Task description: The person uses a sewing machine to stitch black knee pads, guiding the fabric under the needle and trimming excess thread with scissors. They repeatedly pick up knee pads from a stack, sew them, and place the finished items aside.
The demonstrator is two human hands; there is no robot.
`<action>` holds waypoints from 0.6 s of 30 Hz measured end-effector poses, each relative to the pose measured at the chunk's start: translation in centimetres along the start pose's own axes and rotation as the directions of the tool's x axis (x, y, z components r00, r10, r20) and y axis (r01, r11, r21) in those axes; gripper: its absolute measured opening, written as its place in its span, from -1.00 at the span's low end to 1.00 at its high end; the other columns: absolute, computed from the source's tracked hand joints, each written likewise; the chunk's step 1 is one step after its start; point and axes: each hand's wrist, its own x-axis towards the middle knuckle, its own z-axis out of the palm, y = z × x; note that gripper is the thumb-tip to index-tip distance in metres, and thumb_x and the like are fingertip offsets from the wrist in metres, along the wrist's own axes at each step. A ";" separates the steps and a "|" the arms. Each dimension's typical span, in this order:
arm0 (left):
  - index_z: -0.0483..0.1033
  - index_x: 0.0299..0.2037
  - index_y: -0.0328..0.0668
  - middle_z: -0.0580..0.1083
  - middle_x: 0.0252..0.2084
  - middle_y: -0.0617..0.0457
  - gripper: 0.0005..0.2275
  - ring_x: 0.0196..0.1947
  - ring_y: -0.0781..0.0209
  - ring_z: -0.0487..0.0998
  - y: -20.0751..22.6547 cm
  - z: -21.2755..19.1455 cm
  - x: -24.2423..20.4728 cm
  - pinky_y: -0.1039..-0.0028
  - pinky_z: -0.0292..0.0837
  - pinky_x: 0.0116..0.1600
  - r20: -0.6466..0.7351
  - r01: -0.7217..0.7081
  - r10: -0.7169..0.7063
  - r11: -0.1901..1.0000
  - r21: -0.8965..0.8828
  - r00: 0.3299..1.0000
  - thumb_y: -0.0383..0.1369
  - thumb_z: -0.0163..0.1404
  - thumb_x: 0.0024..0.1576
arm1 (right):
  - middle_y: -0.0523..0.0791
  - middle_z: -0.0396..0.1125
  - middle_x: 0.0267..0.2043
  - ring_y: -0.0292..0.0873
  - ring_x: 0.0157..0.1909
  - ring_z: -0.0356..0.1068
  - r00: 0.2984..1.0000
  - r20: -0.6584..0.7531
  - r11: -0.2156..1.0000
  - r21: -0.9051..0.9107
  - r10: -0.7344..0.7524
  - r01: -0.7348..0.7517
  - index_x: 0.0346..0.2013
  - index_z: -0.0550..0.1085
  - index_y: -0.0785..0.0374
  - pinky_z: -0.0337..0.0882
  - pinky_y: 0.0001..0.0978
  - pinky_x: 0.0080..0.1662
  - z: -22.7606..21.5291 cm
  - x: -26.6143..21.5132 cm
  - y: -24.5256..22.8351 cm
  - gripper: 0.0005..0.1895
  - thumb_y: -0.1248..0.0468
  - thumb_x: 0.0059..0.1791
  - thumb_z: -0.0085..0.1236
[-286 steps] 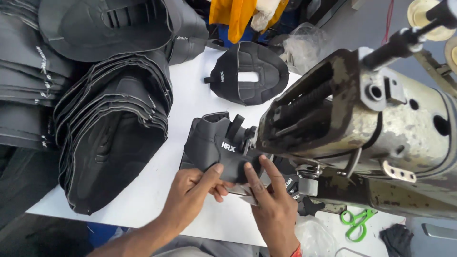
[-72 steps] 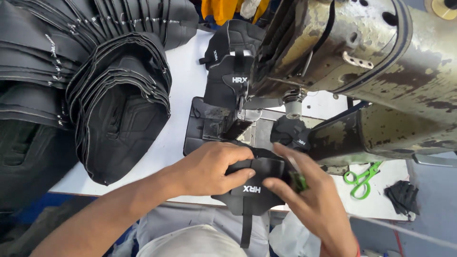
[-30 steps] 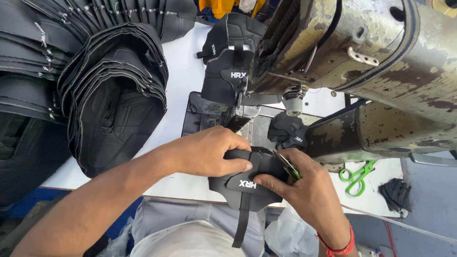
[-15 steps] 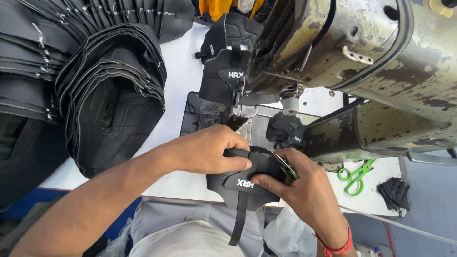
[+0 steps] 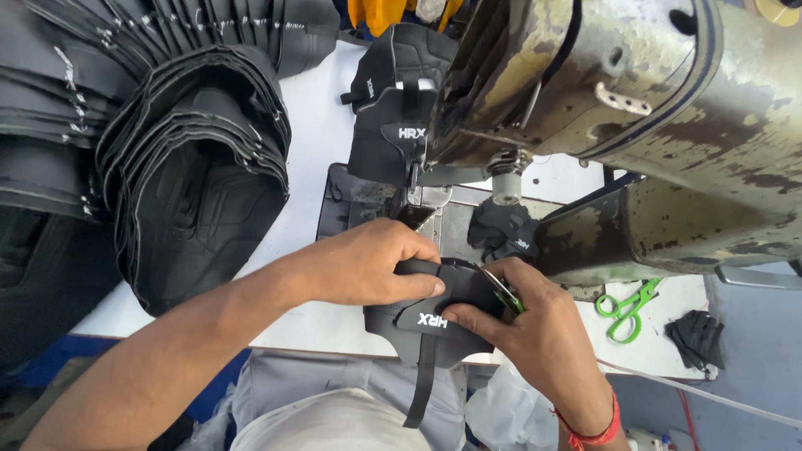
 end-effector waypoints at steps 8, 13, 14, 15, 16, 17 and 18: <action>0.58 -0.32 -0.27 0.49 -0.54 -0.05 -0.73 -0.55 0.16 0.47 -0.3 0.1 -0.1 0.32 0.36 -0.35 -0.048 -0.041 0.042 0.999 0.024 0.998 -0.17 0.11 0.09 | -0.07 0.47 -0.43 -0.14 -0.46 0.45 0.999 0.045 0.998 0.066 -0.006 0.003 -0.26 0.53 0.26 0.44 -0.29 -0.36 -0.2 0.3 0.4 -0.49 0.06 -0.33 0.53; 0.59 -0.26 -0.24 0.53 -0.49 -0.05 -0.72 -0.51 0.14 0.52 0.2 0.1 -1.0 0.31 0.39 -0.34 -0.076 -0.005 0.005 1.000 0.003 0.997 -0.15 0.11 0.08 | -0.07 0.48 -0.44 -0.12 -0.49 0.44 0.996 0.090 0.999 0.034 0.002 -0.005 -0.28 0.52 0.26 0.42 -0.28 -0.39 -0.7 0.9 -0.3 -0.49 0.04 -0.34 0.53; 0.60 -0.24 -0.23 0.54 -0.49 -0.04 -0.72 -0.51 0.12 0.53 0.6 -0.1 -1.4 0.32 0.41 -0.34 -0.074 0.038 -0.040 0.999 -0.036 0.996 -0.15 0.10 0.07 | -0.05 0.47 -0.46 -0.08 -0.52 0.42 0.981 0.172 0.996 -0.024 0.086 -0.083 -0.19 0.51 0.22 0.39 -0.25 -0.39 -1.0 1.2 -0.8 -0.42 0.00 -0.33 0.55; 0.61 -0.22 -0.21 0.55 -0.49 -0.03 -0.72 -0.52 0.10 0.54 1.0 -0.4 -1.8 0.33 0.43 -0.34 -0.071 0.080 -0.085 0.994 -0.075 0.994 -0.16 0.09 0.06 | -0.03 0.46 -0.49 -0.05 -0.56 0.41 0.954 0.245 0.984 -0.090 0.174 -0.156 -0.11 0.50 0.17 0.37 -0.22 -0.40 -1.4 1.5 -1.4 -0.36 -0.05 -0.32 0.56; 0.61 -0.22 -0.21 0.55 -0.49 -0.03 -0.72 -0.52 0.10 0.54 1.1 -0.5 -2.1 0.33 0.43 -0.34 -0.076 0.083 -0.089 0.994 -0.076 0.993 -0.16 0.09 0.06 | -0.03 0.46 -0.49 -0.05 -0.56 0.41 0.954 0.248 0.984 -0.090 0.170 -0.152 -0.11 0.50 0.17 0.37 -0.22 -0.40 -1.4 1.5 -1.4 -0.36 -0.05 -0.32 0.56; 0.61 -0.21 -0.21 0.55 -0.49 -0.04 -0.72 -0.52 0.10 0.53 1.2 -0.5 -2.4 0.33 0.41 -0.33 -0.069 0.098 -0.101 0.994 -0.046 0.993 -0.16 0.09 0.07 | -0.04 0.48 -0.51 -0.08 -0.57 0.46 0.928 0.312 0.979 -0.035 0.202 -0.201 -0.11 0.50 0.15 0.40 -0.22 -0.43 -1.4 1.6 -1.4 -0.36 -0.05 -0.33 0.54; 0.61 -0.20 -0.21 0.55 -0.49 -0.05 -0.72 -0.51 0.11 0.52 1.2 -0.6 -2.8 0.33 0.40 -0.31 -0.063 0.116 -0.116 0.993 -0.016 0.991 -0.15 0.09 0.08 | -0.05 0.50 -0.53 -0.11 -0.59 0.52 0.897 0.379 0.967 0.018 0.227 -0.252 -0.11 0.50 0.13 0.42 -0.22 -0.47 -1.4 1.7 -1.5 -0.36 -0.05 -0.35 0.52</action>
